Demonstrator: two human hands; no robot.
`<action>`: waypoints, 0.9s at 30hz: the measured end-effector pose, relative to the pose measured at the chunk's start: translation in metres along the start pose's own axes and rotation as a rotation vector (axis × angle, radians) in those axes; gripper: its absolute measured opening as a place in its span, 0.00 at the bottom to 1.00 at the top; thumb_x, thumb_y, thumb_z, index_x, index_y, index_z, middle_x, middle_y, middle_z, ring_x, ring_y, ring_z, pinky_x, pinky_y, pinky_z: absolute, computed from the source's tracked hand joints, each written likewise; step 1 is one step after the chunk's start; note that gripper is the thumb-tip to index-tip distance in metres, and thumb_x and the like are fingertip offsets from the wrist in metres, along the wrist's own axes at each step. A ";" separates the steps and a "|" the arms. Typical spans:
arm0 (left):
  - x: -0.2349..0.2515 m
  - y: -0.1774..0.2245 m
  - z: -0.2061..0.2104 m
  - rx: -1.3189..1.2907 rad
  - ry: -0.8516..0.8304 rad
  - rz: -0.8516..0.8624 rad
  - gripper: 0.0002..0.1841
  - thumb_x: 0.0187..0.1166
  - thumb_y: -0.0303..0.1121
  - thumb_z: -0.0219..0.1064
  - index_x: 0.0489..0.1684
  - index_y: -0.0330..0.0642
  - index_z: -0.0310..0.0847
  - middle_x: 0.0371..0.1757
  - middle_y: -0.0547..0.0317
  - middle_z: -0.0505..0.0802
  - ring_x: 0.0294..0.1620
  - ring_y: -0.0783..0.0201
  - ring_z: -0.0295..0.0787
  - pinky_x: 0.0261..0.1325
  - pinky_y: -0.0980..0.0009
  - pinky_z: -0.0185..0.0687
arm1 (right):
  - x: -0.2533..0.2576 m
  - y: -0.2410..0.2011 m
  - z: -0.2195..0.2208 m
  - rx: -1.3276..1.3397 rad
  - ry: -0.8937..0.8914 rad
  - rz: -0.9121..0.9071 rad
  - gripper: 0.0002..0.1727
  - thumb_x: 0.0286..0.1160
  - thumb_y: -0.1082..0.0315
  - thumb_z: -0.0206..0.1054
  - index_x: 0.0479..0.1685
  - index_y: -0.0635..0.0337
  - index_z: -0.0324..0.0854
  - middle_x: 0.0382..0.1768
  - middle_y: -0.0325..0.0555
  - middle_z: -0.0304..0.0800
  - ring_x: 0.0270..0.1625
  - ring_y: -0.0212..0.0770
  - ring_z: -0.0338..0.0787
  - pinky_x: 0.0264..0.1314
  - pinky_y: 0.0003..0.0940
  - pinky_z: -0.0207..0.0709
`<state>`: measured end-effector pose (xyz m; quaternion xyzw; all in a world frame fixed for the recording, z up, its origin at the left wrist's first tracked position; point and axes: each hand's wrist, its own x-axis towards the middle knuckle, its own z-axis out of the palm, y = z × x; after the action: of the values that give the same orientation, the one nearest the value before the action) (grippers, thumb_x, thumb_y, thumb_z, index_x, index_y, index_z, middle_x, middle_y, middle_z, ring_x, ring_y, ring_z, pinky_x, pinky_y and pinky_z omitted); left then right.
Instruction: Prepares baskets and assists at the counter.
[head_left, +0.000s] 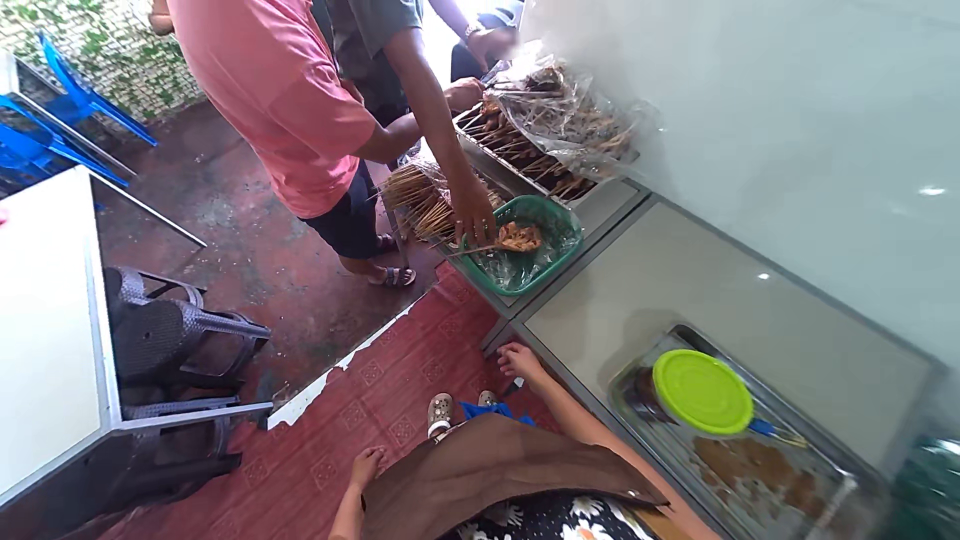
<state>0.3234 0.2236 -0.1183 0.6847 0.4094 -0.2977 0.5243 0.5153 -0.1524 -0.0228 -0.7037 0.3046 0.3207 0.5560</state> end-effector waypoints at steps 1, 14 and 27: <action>0.003 -0.003 0.001 0.003 0.004 0.007 0.15 0.89 0.27 0.60 0.62 0.23 0.82 0.60 0.31 0.89 0.60 0.49 0.87 0.69 0.56 0.77 | 0.000 0.007 0.000 -0.036 -0.056 0.020 0.20 0.95 0.64 0.52 0.73 0.68 0.74 0.60 0.65 0.86 0.53 0.52 0.89 0.58 0.46 0.80; 0.000 0.014 0.011 0.032 -0.018 -0.011 0.15 0.90 0.27 0.57 0.64 0.23 0.80 0.61 0.31 0.88 0.58 0.49 0.86 0.66 0.57 0.79 | 0.013 0.121 -0.047 -0.181 -0.052 0.265 0.21 0.94 0.65 0.51 0.74 0.71 0.72 0.61 0.67 0.84 0.55 0.54 0.87 0.61 0.48 0.77; -0.009 0.041 0.012 0.103 -0.058 0.023 0.15 0.90 0.27 0.57 0.64 0.22 0.79 0.61 0.30 0.88 0.58 0.48 0.86 0.67 0.56 0.78 | 0.008 0.121 -0.055 -0.106 0.004 0.265 0.21 0.95 0.64 0.50 0.74 0.70 0.73 0.61 0.66 0.85 0.55 0.53 0.87 0.61 0.48 0.78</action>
<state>0.3554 0.2056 -0.0943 0.7064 0.3704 -0.3320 0.5035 0.4320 -0.2305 -0.0905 -0.6864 0.3787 0.4054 0.4702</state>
